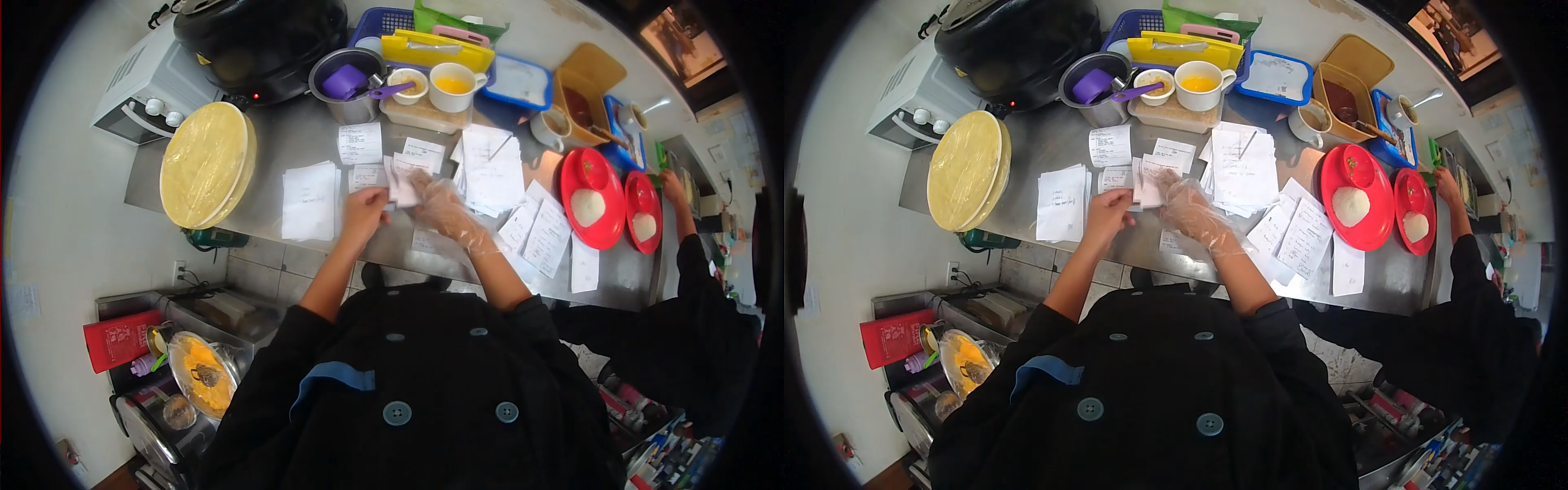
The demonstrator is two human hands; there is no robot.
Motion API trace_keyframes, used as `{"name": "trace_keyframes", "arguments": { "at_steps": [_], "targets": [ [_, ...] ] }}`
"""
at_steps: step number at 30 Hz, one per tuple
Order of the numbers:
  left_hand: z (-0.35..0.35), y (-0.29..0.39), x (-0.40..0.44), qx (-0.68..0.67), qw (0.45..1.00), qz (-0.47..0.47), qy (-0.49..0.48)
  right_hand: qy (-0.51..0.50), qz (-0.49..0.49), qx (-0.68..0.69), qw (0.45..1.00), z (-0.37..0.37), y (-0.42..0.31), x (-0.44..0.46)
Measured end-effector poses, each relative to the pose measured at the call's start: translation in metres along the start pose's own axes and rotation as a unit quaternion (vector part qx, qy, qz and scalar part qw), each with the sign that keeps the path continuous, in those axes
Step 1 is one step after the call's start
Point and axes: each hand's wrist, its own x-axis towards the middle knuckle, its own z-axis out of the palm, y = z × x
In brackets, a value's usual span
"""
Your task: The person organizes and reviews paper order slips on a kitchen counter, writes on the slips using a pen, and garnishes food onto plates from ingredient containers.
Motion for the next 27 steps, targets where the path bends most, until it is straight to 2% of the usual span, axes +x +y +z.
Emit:
{"name": "trace_keyframes", "arguments": {
  "at_steps": [1,2,3,4,5,7,9,11,13,15,18,20,21,23,27],
  "targets": [
    [-0.005,0.001,0.001,0.077,0.995,0.061,0.023,-0.046,0.074,0.093,0.992,-0.007,-0.001,0.004],
    [-0.014,0.003,0.002,0.078,0.995,0.062,0.023,-0.091,0.147,0.186,0.967,-0.014,-0.003,0.007],
    [-0.024,0.006,0.003,0.282,0.935,0.186,0.111,-0.090,0.148,0.187,0.967,-0.018,-0.005,0.007],
    [-0.029,0.008,0.003,0.465,0.812,0.297,0.191,-0.056,0.156,0.204,0.965,-0.023,-0.007,0.005],
    [-0.029,0.009,0.003,0.465,0.812,0.297,0.192,-0.022,0.163,0.221,0.961,-0.025,-0.007,0.003],
    [-0.030,0.016,0.003,0.390,0.903,0.112,0.140,0.009,0.162,0.257,0.953,-0.010,0.000,0.003],
    [-0.024,0.007,0.007,0.386,0.905,0.104,0.148,0.041,0.161,0.292,0.942,-0.006,0.001,0.004],
    [-0.018,0.003,0.009,0.326,0.935,0.083,0.112,0.046,0.169,0.264,0.949,-0.015,-0.005,0.003],
    [-0.015,-0.010,0.015,0.307,0.943,0.078,0.099,0.020,0.169,0.263,0.950,-0.020,-0.007,0.004],
    [-0.014,-0.020,0.018,0.113,0.991,0.043,0.054,-0.005,0.170,0.264,0.950,-0.020,-0.008,0.004],
    [-0.019,-0.016,0.014,0.097,0.994,0.004,0.043,0.008,0.146,0.263,0.954,-0.018,-0.009,0.005],
    [-0.019,-0.007,0.010,0.093,0.995,-0.003,0.027,-0.103,0.166,0.189,0.962,-0.018,-0.011,0.007],
    [-0.018,-0.005,0.009,0.088,0.996,-0.012,0.011,-0.104,0.166,0.189,0.962,-0.012,-0.010,0.006],
    [-0.015,-0.007,0.011,0.089,0.996,0.002,0.014,-0.031,0.062,0.142,0.987,0.005,-0.007,0.001],
    [-0.012,-0.014,0.015,0.083,0.996,0.020,0.017,-0.056,0.074,0.067,0.993,0.006,-0.011,0.002]
  ]
}}
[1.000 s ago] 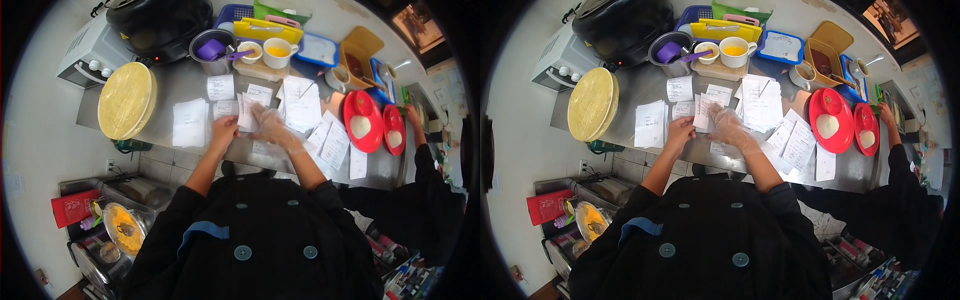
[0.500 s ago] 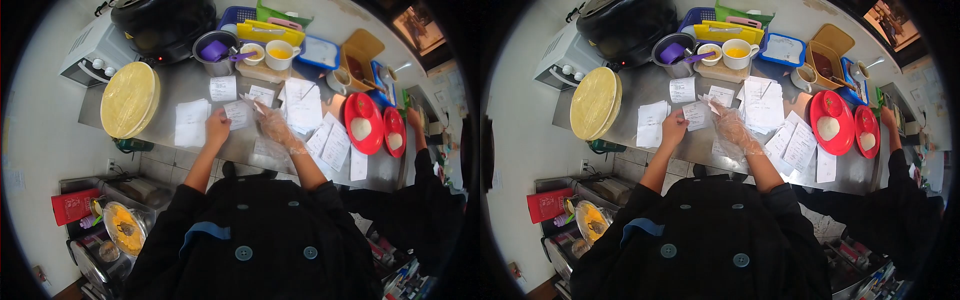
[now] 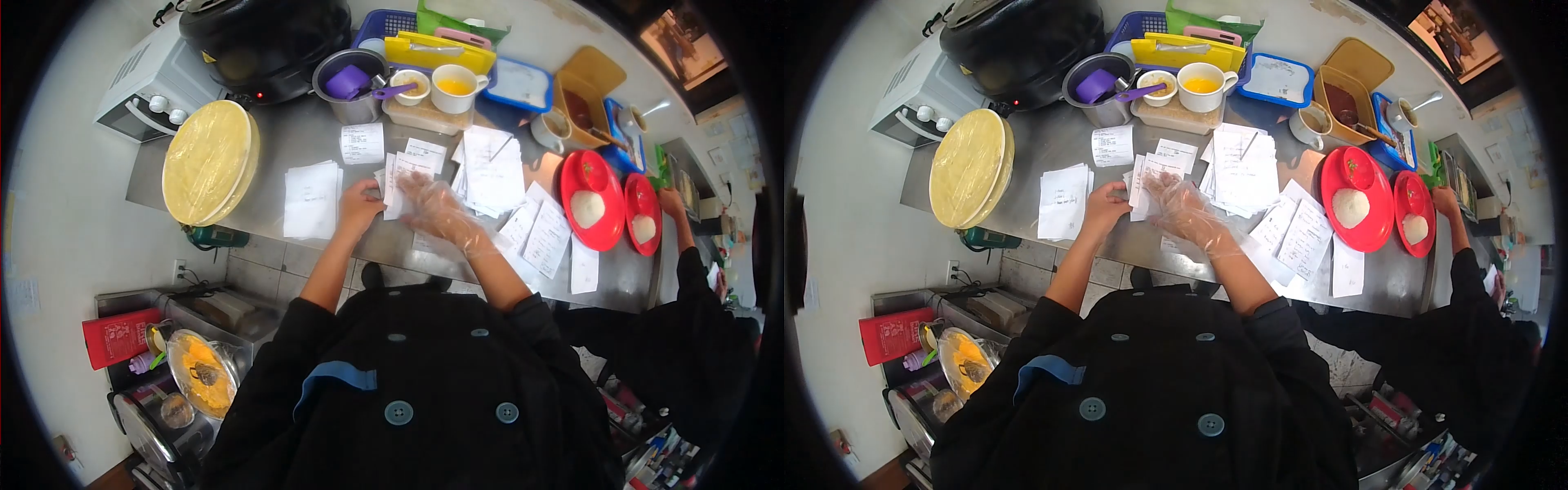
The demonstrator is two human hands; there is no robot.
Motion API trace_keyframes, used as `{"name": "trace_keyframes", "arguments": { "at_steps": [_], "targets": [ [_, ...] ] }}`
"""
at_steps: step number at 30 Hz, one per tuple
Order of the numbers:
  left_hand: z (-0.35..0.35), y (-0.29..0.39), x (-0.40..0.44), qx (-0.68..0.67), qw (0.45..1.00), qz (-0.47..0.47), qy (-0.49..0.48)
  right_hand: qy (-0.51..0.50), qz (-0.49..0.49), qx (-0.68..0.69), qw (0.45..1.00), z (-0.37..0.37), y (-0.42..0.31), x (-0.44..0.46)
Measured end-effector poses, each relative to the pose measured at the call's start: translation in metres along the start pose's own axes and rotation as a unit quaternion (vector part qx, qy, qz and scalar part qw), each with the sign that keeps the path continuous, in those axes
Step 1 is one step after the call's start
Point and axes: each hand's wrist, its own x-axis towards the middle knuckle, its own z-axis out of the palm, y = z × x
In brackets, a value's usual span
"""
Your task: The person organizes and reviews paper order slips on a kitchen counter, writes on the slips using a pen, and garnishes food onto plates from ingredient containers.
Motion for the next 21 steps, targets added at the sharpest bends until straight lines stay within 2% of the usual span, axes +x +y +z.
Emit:
{"name": "trace_keyframes", "arguments": {
  "at_steps": [2,5,7,9,11,12,14,21],
  "targets": [
    [-0.002,0.006,-0.004,-0.003,1.000,-0.010,-0.011,0.099,-0.076,-0.017,0.992,0.020,0.018,0.001],
    [-0.007,0.002,-0.004,-0.037,0.999,-0.015,-0.028,0.056,-0.029,-0.019,0.998,0.003,0.011,0.002],
    [-0.011,0.002,-0.005,-0.069,0.997,-0.009,-0.034,0.067,-0.009,0.007,0.998,0.002,0.012,0.004],
    [-0.014,0.001,-0.005,-0.017,0.999,-0.027,-0.031,0.078,0.012,0.033,0.996,-0.004,0.008,0.006],
    [-0.015,-0.007,-0.001,-0.001,1.000,-0.011,-0.021,0.016,0.073,-0.009,0.997,-0.015,0.000,0.007],
    [-0.015,-0.009,-0.001,0.015,1.000,0.006,-0.013,0.015,0.072,-0.009,0.997,-0.016,0.000,0.007],
    [-0.015,-0.013,0.000,0.052,0.998,0.020,0.006,0.017,0.103,0.061,0.993,-0.017,0.001,0.006],
    [-0.017,-0.008,-0.003,0.180,0.978,0.077,0.067,0.018,0.128,0.077,0.989,-0.021,-0.001,0.004]
  ]
}}
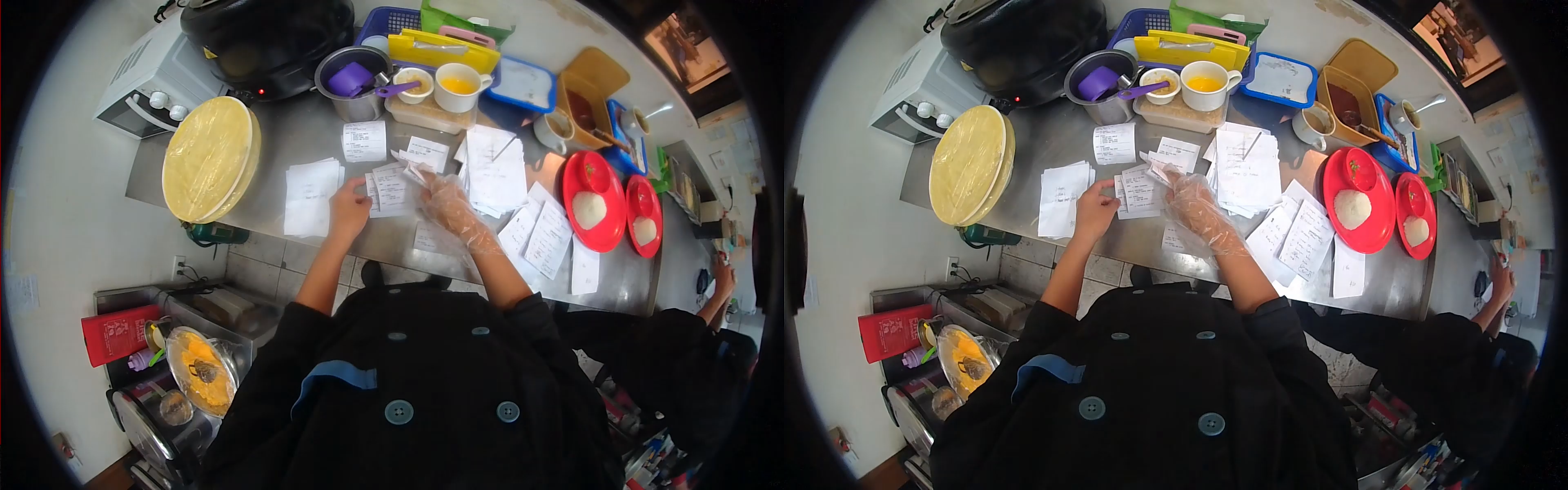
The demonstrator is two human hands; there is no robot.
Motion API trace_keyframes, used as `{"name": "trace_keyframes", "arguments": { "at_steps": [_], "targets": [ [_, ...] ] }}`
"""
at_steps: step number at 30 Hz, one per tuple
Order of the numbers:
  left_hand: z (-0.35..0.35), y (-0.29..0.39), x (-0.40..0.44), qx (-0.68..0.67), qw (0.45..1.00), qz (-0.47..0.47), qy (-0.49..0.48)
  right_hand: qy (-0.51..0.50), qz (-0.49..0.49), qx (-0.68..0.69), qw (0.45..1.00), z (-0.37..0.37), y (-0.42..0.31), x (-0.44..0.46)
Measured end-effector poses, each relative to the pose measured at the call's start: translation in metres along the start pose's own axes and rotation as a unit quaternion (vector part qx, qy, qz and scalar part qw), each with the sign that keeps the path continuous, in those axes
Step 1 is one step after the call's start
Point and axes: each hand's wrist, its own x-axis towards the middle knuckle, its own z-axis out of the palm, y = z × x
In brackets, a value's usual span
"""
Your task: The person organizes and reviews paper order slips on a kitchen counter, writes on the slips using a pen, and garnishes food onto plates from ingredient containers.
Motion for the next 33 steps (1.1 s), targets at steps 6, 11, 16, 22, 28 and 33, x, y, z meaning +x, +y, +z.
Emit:
{"name": "trace_keyframes", "arguments": {
  "at_steps": [6,11,16,22,28,33],
  "targets": [
    [-0.005,0.023,-0.006,0.068,0.995,0.012,0.072,0.004,0.012,0.037,0.999,-0.001,0.000,-0.002],
    [0.001,0.013,-0.002,0.132,0.986,0.073,0.072,-0.006,0.005,0.047,0.999,-0.006,-0.002,-0.003],
    [0.017,0.001,0.003,0.012,0.995,0.070,0.063,0.004,-0.004,0.041,0.999,-0.007,-0.002,-0.004],
    [0.012,0.026,0.001,-0.215,0.967,-0.128,-0.055,0.023,-0.071,0.009,0.997,-0.004,-0.003,-0.007],
    [0.010,0.026,0.000,-0.283,0.939,-0.177,-0.079,0.042,-0.125,-0.053,0.990,0.006,-0.003,-0.003],
    [0.003,0.023,0.000,-0.270,0.940,-0.202,-0.055,-0.005,-0.070,-0.047,0.996,0.000,-0.001,0.000]
  ]
}}
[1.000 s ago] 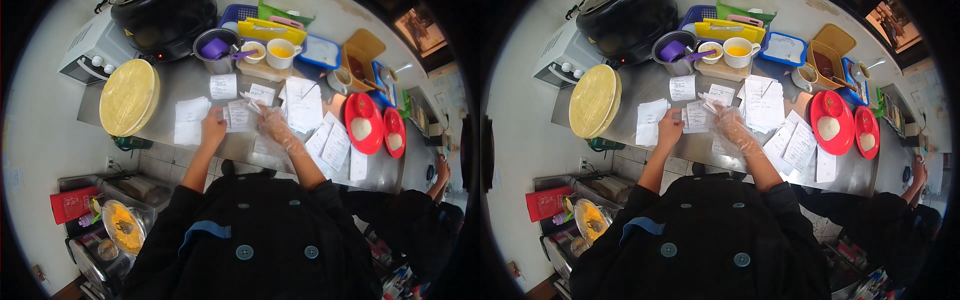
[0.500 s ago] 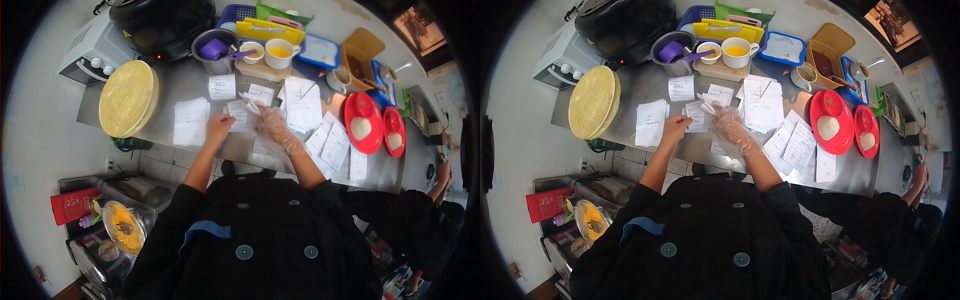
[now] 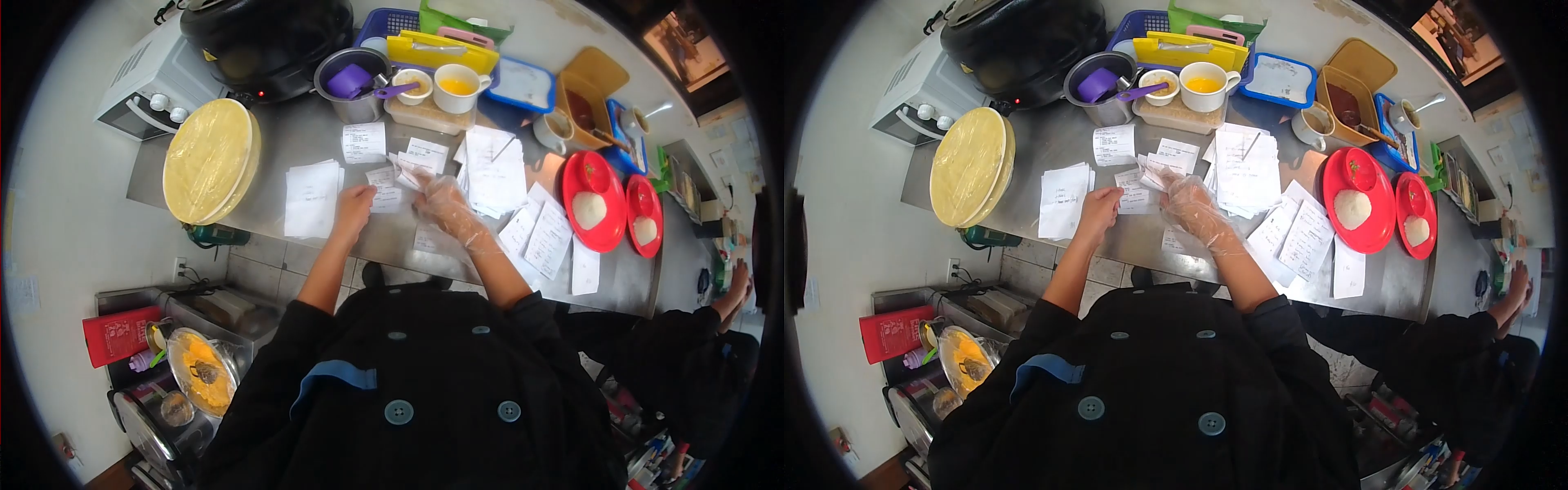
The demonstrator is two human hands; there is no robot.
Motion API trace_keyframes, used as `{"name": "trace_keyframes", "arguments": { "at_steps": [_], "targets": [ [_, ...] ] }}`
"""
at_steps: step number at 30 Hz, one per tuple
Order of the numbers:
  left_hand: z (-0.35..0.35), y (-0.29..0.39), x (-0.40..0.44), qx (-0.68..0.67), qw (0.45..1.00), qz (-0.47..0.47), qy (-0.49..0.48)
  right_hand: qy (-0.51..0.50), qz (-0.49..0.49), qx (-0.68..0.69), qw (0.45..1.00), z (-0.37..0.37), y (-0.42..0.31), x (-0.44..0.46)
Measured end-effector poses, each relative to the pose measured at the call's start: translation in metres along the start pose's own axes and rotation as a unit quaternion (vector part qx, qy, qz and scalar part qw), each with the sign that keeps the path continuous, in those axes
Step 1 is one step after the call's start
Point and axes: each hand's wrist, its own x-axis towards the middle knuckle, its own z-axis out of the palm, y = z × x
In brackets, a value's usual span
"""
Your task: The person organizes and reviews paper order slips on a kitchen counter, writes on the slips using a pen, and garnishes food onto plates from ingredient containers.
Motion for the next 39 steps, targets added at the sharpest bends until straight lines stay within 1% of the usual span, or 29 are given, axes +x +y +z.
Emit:
{"name": "trace_keyframes", "arguments": {
  "at_steps": [1,3,6,10,12,13,14,15,16,17,18,19,20,21,22,23,24,25,26,27,28,30,32,34,35,36,37,38,39],
  "targets": [
    [-0.001,0.000,0.000,0.000,1.000,0.000,0.001,0.014,-0.006,0.007,1.000,0.000,0.001,0.000],
    [-0.004,0.000,-0.001,0.020,0.999,0.033,0.009,0.029,-0.012,0.015,0.999,0.002,0.002,0.000],
    [-0.010,0.002,-0.004,0.010,1.000,0.012,0.002,0.040,-0.026,0.003,0.999,0.007,0.006,0.002],
    [-0.017,0.004,-0.005,0.022,1.000,0.015,0.009,0.024,-0.005,-0.004,1.000,0.009,0.005,0.002],
    [-0.021,0.004,-0.006,0.077,0.994,0.059,0.047,0.021,0.002,-0.009,1.000,0.006,0.002,0.002],
    [-0.023,0.012,-0.013,0.078,0.994,0.060,0.044,-0.018,0.008,-0.018,1.000,0.004,0.000,0.003],
    [-0.026,0.021,-0.020,0.120,0.986,0.091,0.074,-0.057,0.014,-0.027,0.998,0.003,-0.002,0.003],
    [-0.030,0.028,-0.026,0.162,0.974,0.121,0.103,-0.054,0.018,-0.028,0.998,0.015,0.002,0.000],
    [-0.036,0.030,-0.026,0.163,0.974,0.123,0.098,0.036,-0.042,-0.081,0.995,0.035,0.009,-0.006],
    [-0.045,0.031,-0.025,0.177,0.960,0.181,0.122,0.125,-0.102,-0.134,0.978,0.047,0.013,-0.010],
    [-0.049,0.033,-0.025,0.189,0.942,0.238,0.145,0.127,-0.098,-0.135,0.978,0.047,0.012,-0.010],
    [-0.047,0.045,-0.033,0.191,0.941,0.241,0.141,0.044,-0.056,-0.122,0.990,0.045,0.009,-0.010],
    [-0.047,0.059,-0.043,0.142,0.966,0.186,0.114,-0.038,-0.013,-0.108,0.993,0.043,0.007,-0.011],
    [-0.044,0.071,-0.052,0.092,0.984,0.129,0.084,-0.035,-0.007,-0.109,0.993,0.039,0.005,-0.015],
    [-0.040,0.076,-0.057,0.092,0.984,0.131,0.076,0.056,-0.067,-0.131,0.988,0.034,0.004,-0.022],
    [-0.033,0.079,-0.060,0.040,0.986,0.150,0.056,0.146,-0.124,-0.154,0.969,0.027,0.005,-0.030],
    [-0.025,0.082,-0.063,-0.015,0.986,0.166,0.033,0.147,-0.112,-0.163,0.969,0.017,0.002,-0.038],
    [-0.019,0.088,-0.067,-0.025,0.989,0.142,0.027,0.147,-0.075,-0.088,0.982,0.002,-0.005,-0.047],
    [-0.014,0.087,-0.068,-0.028,0.990,0.139,0.005,0.149,-0.034,-0.015,0.988,-0.019,-0.010,-0.059],
    [-0.011,0.086,-0.068,-0.055,0.988,0.141,-0.035,0.146,0.041,0.050,0.987,-0.054,-0.020,-0.076],
    [-0.004,0.084,-0.067,-0.083,0.983,0.143,-0.073,0.151,0.059,0.038,0.986,-0.059,-0.005,-0.091],
    [0.012,0.084,-0.071,-0.103,0.979,0.129,-0.121,0.276,0.211,0.029,0.937,-0.062,0.036,-0.128],
    [0.027,0.090,-0.077,-0.119,0.973,0.118,-0.156,0.398,0.282,0.022,0.872,-0.051,0.092,-0.171],
    [0.044,0.095,-0.086,-0.137,0.968,0.108,-0.180,0.350,0.435,-0.021,0.830,-0.051,0.122,-0.209],
    [0.046,0.094,-0.083,-0.121,0.968,0.104,-0.195,0.352,0.439,-0.021,0.827,-0.048,0.130,-0.217],
    [0.051,0.093,-0.081,-0.118,0.967,0.103,-0.200,0.269,0.505,0.000,0.820,-0.048,0.133,-0.222],
    [0.055,0.094,-0.079,-0.086,0.968,0.098,-0.214,0.183,0.565,0.022,0.804,-0.047,0.136,-0.226],
    [0.059,0.095,-0.077,-0.053,0.968,0.092,-0.228,0.185,0.568,0.023,0.802,-0.043,0.137,-0.226],
    [0.064,0.096,-0.077,-0.051,0.967,0.092,-0.231,0.162,0.555,-0.011,0.816,-0.040,0.133,-0.221]
  ]
}}
